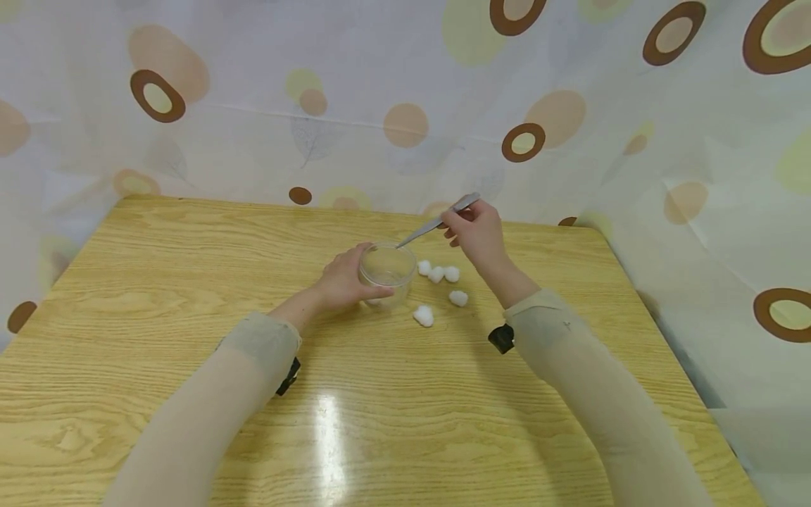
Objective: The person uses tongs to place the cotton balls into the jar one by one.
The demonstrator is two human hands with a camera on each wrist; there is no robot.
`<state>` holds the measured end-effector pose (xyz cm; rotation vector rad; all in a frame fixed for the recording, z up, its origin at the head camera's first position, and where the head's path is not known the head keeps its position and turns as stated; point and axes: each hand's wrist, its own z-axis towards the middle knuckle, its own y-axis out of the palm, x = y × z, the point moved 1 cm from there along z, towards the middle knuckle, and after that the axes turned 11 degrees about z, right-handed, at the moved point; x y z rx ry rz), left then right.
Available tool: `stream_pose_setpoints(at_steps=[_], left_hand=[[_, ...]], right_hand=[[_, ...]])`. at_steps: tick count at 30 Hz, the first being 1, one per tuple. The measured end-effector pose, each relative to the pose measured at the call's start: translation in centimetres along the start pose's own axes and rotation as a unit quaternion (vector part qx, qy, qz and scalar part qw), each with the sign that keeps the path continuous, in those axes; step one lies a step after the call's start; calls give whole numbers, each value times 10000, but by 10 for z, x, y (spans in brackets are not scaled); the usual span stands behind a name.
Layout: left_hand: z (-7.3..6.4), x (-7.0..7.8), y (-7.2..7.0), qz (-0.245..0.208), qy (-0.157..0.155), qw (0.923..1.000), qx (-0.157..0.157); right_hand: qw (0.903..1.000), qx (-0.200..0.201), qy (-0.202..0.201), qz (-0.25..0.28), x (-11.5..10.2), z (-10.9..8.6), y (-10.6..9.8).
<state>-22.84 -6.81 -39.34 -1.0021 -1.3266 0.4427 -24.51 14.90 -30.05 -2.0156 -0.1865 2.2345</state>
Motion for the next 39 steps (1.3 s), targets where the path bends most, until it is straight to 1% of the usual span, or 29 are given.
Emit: stream_pose_setpoints(at_steps=[5,10,17,22,27,31,39], left_hand=[[0,1,1,-36,5,10000,-8],[0,1,2,-52,-14,10000,42],[0,0,2,-81,-22,10000,2],[0,-1,2,-150,3,9999,1],[0,-2,2,-208,1,9998,-31],[0,-1,2,-195,-1,9998,-37],[0,-1,2,-202,32,9998,-31]], right_hand=[[9997,189,113,113,-1,0,-20],[9988,355,280,161,4,0,-43],[9983,358,422,-170,22,-5,-72],[9974,277,538,-388,33,-9,-88],[9954,85,783,-552,45,-13,-98],[9942,-60,916,-567,54,-15,-103],[9925,-226,1067,-553,65,-17,-104]])
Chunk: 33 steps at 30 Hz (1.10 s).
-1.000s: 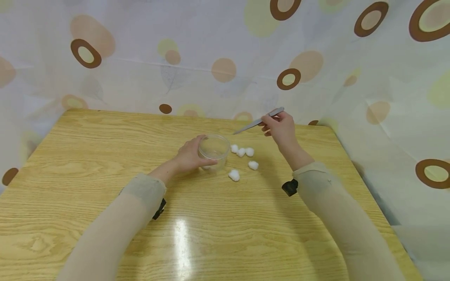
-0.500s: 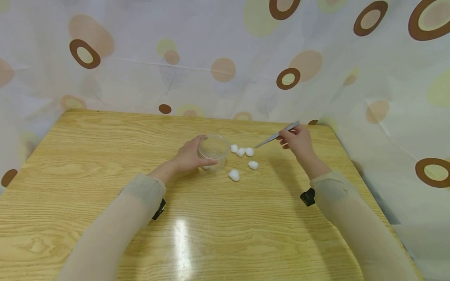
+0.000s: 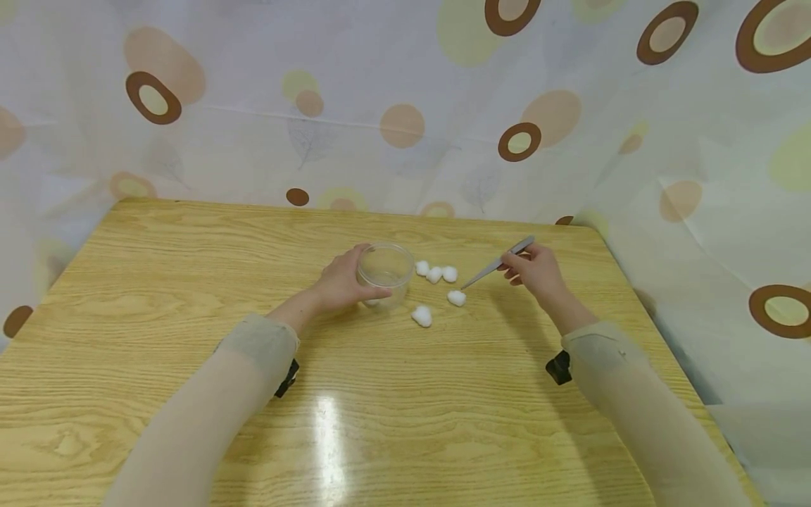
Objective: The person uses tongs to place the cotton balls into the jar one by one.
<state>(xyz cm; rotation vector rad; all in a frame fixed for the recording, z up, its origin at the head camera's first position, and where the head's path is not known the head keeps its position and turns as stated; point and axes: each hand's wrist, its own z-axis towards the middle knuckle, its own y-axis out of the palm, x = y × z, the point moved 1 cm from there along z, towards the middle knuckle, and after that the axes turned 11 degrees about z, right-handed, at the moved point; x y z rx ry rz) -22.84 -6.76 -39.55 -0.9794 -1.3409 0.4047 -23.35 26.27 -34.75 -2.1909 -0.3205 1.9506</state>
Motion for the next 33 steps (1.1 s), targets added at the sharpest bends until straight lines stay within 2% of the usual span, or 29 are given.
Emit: stream_pose_setpoints(at_steps=[11,33], left_hand=[[0,1,0,38,-34,10000,-7],[-1,1,-1,-29,-20,10000,-3]], right_hand=[[9997,-137,215,-11,10,-4,2],[9997,-183,83,-146,14,-3,18]])
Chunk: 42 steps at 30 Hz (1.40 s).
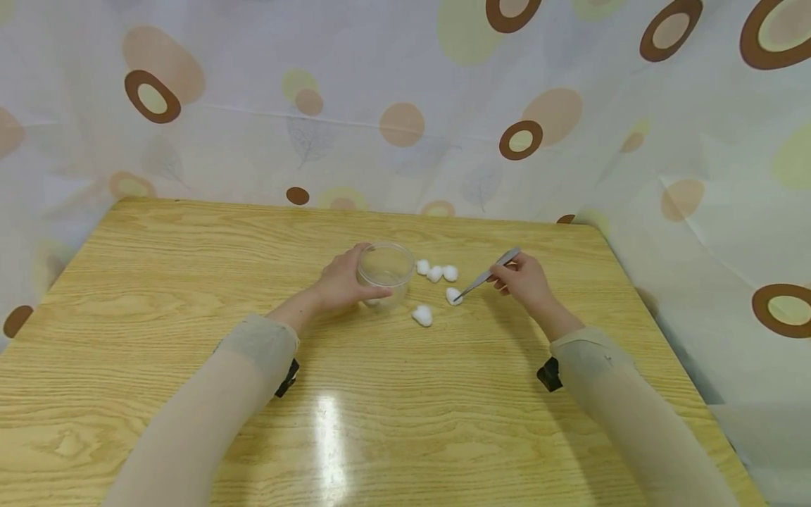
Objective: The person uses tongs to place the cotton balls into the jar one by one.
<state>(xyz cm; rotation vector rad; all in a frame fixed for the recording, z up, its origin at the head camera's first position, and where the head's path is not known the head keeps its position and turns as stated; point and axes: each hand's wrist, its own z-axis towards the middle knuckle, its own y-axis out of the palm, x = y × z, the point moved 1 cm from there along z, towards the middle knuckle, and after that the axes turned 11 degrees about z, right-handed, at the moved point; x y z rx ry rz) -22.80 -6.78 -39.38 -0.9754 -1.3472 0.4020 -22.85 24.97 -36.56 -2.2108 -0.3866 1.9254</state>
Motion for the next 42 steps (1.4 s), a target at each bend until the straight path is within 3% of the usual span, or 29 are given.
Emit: stream_pose_setpoints(at_steps=[24,42], left_hand=[[1,-2,1,-74,15,10000,7],[2,-2,1,-228,149,9996,81]], right_hand=[[9895,237,593,1299,-4,0,-13],[9711,288,734,2253,-15,-2,-17]])
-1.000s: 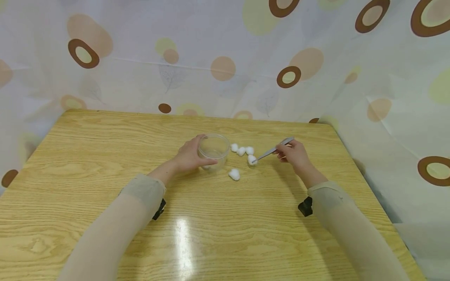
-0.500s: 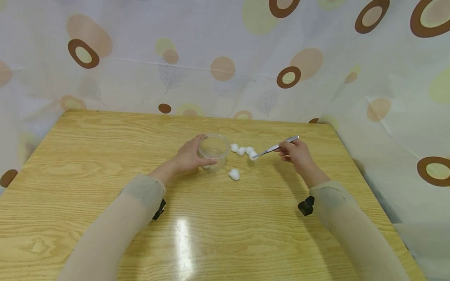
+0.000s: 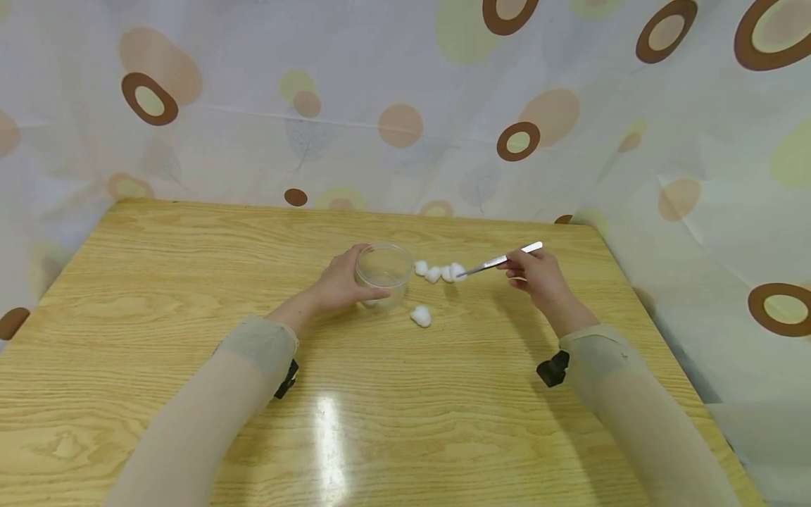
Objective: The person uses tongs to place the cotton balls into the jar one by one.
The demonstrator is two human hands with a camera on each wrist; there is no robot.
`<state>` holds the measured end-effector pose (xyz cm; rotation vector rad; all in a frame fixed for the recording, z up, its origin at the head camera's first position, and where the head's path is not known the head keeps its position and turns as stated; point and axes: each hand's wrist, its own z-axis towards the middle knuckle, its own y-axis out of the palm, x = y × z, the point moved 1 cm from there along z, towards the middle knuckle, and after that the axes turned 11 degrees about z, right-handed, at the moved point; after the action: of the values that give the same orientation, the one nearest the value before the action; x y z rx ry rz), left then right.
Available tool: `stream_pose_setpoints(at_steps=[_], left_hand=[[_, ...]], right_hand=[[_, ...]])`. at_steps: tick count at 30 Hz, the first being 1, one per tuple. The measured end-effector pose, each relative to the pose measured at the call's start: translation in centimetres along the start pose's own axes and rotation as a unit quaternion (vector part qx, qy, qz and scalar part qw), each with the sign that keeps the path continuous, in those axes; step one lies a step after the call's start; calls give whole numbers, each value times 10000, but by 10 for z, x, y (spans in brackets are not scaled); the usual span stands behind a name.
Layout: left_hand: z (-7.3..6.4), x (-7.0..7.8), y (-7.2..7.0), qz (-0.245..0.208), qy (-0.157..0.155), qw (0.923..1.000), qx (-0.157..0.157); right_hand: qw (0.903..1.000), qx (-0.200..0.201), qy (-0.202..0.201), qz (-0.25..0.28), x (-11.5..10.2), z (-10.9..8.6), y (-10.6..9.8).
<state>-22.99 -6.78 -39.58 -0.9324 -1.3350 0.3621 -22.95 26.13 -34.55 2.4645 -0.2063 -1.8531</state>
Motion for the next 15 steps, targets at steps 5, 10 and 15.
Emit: stream_pose_setpoints(at_steps=[5,10,15], left_hand=[[0,-1,0,18,-8,10000,-13],[0,0,0,-3,-19,10000,-39],[-1,-1,0,-7,-67,9999,-82]], right_hand=[[9996,-37,51,257,-4,-1,2],[9997,-34,74,238,-10,-1,6],[9996,-106,58,271,-17,-2,11]])
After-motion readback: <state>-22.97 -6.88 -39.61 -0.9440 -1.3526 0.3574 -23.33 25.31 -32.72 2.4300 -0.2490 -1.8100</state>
